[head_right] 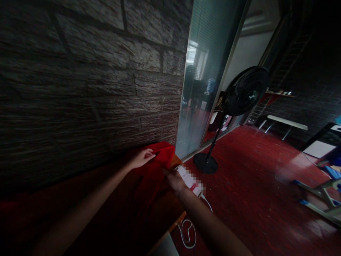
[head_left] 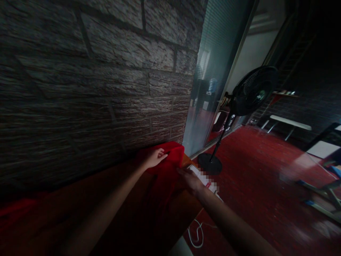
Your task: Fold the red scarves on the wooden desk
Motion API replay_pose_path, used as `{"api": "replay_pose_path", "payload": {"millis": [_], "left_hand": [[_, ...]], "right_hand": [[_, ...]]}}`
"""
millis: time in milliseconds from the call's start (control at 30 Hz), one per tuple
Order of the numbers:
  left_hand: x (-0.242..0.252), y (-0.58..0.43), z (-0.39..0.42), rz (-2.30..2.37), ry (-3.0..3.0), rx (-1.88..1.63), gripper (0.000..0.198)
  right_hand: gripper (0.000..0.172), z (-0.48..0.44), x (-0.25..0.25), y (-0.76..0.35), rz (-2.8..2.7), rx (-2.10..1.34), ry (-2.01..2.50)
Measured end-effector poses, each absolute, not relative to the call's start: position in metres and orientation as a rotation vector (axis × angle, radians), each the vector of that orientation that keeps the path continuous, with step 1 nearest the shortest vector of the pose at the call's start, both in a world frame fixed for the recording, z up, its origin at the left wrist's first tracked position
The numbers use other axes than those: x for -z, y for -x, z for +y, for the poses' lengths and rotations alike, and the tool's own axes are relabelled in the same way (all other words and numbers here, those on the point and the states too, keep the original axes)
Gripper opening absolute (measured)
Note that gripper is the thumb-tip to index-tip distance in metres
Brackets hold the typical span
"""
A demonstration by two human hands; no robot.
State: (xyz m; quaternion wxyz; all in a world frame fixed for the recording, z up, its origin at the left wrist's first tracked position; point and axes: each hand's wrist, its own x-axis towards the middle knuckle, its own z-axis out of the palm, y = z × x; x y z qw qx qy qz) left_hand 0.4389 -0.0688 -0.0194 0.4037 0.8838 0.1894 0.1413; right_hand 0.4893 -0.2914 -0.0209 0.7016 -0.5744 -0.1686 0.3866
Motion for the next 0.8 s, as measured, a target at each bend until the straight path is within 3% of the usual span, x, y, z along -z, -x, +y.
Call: {"api": "replay_pose_path", "payload": {"millis": [333,500,800], "left_hand": [[0.059,-0.366,-0.086,0.2,-2.821,-0.432,0.061],[0.053,-0.371,-0.101,0.131,-2.859,-0.386,0.064],[0.055,-0.364,-0.112,0.201,-2.836,-0.323,0.078]], "right_hand": [[0.028,-0.337,0.022,-0.474,-0.892,-0.682,1.549],[0.028,-0.3,0.0,-0.511,-1.207,-0.298,1.729],[0.032,-0.24,0.02,-0.567,-1.66,-0.334,1.641]]}}
